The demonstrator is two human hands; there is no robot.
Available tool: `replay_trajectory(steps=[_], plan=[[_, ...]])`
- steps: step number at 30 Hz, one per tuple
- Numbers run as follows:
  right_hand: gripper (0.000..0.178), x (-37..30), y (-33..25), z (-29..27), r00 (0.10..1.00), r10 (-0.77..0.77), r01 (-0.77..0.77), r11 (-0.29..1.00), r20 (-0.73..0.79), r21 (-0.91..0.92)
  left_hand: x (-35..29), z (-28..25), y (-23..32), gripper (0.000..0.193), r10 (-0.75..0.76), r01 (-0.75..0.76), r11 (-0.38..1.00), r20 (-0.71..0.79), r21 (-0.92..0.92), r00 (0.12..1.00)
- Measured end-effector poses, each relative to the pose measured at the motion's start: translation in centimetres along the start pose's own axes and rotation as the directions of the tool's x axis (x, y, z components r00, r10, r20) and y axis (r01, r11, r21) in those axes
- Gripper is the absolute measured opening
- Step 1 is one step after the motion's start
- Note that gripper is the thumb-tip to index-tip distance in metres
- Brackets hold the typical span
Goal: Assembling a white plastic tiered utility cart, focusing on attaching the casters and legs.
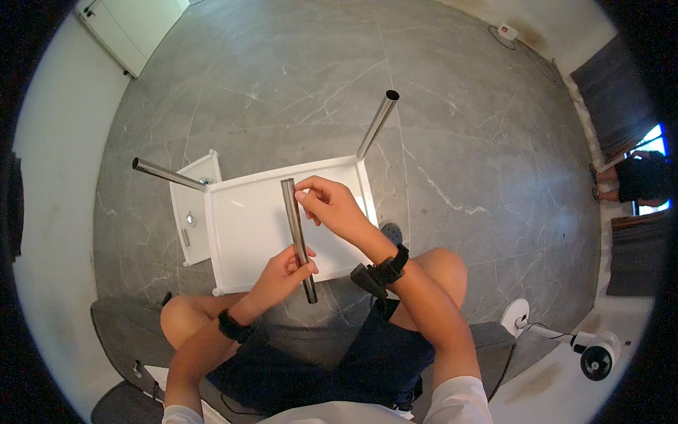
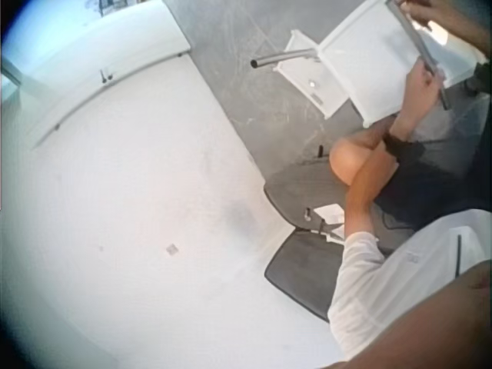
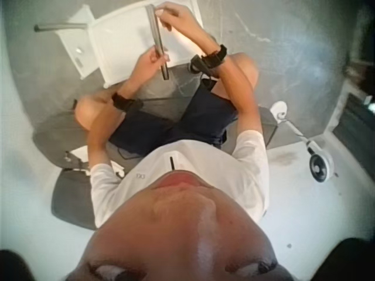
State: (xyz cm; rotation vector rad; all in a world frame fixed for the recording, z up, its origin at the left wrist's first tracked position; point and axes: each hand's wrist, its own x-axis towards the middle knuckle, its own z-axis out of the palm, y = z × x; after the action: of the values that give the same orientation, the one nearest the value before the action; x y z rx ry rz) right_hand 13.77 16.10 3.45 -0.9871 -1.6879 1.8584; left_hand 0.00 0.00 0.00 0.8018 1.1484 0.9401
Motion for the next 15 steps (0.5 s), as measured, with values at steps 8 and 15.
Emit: replay_trajectory(steps=[8,15], plan=[[0.057,0.7,-1.4,-1.0,0.996,-0.052,0.068,0.969,-0.072,0.236,0.0,-0.3,-0.4,0.022,-0.031,0.027,0.998,0.074,0.050,0.997],[0.093,0.4,-2.9,-3.5,0.982,-0.093,-0.055,0.692,0.164,0.720,-0.1,0.2,0.6,0.022,-0.020,0.020,1.000,0.039,-0.014,0.999]])
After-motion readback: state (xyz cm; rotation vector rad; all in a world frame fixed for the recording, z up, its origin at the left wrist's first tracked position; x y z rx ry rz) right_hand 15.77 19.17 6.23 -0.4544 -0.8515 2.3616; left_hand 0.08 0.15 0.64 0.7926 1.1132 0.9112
